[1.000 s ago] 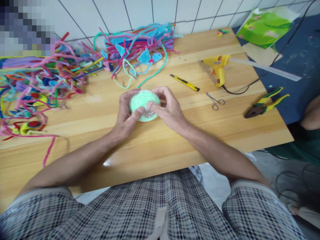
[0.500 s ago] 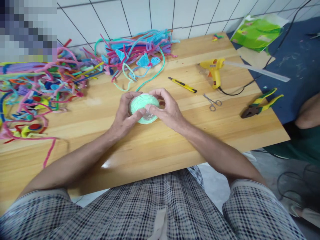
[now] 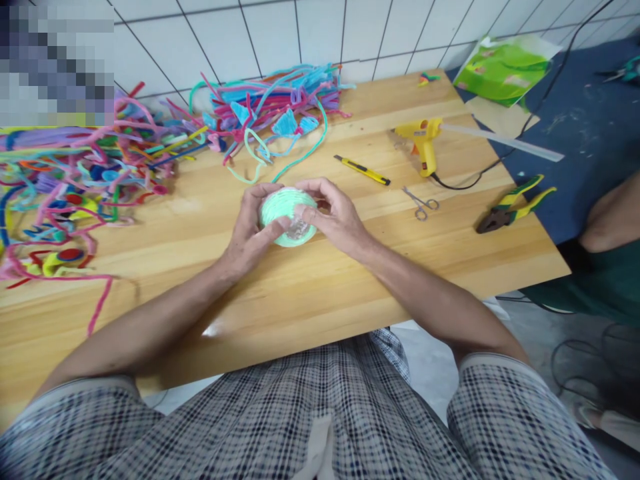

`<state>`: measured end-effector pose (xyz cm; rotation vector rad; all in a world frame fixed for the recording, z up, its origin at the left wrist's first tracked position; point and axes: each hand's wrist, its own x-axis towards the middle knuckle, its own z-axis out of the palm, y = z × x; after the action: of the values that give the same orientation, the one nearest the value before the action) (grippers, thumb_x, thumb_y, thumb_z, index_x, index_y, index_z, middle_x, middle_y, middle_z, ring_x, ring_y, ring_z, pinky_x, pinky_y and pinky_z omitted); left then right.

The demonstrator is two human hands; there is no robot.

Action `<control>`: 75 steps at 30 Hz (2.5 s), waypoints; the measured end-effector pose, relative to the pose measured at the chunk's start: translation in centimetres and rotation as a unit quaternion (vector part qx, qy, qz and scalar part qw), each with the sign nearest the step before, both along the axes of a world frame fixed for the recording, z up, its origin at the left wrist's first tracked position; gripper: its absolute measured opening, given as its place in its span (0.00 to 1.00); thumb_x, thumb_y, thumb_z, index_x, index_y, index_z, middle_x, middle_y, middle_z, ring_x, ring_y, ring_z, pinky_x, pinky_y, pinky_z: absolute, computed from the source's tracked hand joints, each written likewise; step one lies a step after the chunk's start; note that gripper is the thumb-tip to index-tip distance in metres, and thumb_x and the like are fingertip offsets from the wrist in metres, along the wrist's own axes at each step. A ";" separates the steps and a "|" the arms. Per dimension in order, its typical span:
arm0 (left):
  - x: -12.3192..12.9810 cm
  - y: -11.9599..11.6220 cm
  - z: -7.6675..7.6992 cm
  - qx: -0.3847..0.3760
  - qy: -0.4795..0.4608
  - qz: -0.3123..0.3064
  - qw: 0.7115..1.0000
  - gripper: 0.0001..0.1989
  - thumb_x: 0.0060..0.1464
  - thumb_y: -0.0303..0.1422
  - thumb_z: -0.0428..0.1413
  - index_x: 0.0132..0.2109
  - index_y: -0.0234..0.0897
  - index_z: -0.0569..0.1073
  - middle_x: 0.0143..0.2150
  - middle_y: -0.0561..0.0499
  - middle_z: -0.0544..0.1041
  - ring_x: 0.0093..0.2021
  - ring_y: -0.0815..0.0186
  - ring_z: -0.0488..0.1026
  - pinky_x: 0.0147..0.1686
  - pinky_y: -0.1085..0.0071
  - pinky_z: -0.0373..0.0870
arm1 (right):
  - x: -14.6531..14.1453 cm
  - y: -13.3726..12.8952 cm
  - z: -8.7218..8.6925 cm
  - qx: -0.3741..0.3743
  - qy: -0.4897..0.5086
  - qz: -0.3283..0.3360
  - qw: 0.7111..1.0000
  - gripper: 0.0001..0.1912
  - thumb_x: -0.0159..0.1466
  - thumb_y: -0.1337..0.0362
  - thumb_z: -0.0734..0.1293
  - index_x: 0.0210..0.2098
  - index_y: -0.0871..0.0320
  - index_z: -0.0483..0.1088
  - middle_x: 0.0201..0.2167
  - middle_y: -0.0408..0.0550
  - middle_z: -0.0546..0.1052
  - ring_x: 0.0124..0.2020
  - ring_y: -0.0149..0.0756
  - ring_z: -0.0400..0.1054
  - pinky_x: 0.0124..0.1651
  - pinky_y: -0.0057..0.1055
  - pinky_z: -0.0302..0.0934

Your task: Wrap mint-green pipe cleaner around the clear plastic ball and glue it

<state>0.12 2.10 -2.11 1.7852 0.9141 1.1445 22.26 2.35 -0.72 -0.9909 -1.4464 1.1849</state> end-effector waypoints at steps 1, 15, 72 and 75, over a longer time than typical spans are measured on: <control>0.0 0.1 0.1 -0.010 -0.002 0.001 1.000 0.35 0.66 0.60 0.65 0.68 0.46 0.68 0.64 0.43 0.77 0.63 0.53 0.78 0.65 0.55 0.79 | 0.0 0.0 0.0 -0.001 -0.001 -0.001 1.000 0.33 0.62 0.37 0.81 0.55 0.51 0.78 0.53 0.48 0.86 0.56 0.45 0.81 0.60 0.42 0.75; -1.1 1.2 0.3 -0.013 0.033 -0.044 0.998 0.34 0.68 0.61 0.63 0.72 0.54 0.70 0.69 0.46 0.77 0.69 0.47 0.76 0.72 0.45 0.76 | 0.0 0.4 0.3 0.029 -0.009 -0.004 1.000 0.34 0.62 0.36 0.81 0.56 0.51 0.79 0.56 0.49 0.87 0.60 0.48 0.82 0.66 0.47 0.75; -1.8 2.5 -0.7 0.120 0.112 -0.008 0.986 0.38 0.73 0.63 0.53 0.79 0.52 0.58 0.80 0.42 0.66 0.81 0.44 0.64 0.82 0.39 0.61 | -1.5 -0.7 -1.2 0.296 -0.231 -0.086 0.923 0.17 0.70 0.54 0.76 0.56 0.44 0.76 0.66 0.54 0.75 0.70 0.62 0.69 0.76 0.72 0.63; -1.7 2.4 -0.7 0.115 0.106 -0.007 0.988 0.37 0.74 0.62 0.53 0.79 0.53 0.59 0.79 0.42 0.67 0.81 0.44 0.64 0.83 0.39 0.61 | -1.4 -0.8 -1.2 0.308 -0.240 -0.095 0.916 0.17 0.69 0.55 0.75 0.56 0.44 0.76 0.66 0.54 0.75 0.69 0.62 0.70 0.75 0.72 0.65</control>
<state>-1.59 4.53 -2.76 2.1300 0.9194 1.1031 20.88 1.50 -1.91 -0.9669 -1.8914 0.2910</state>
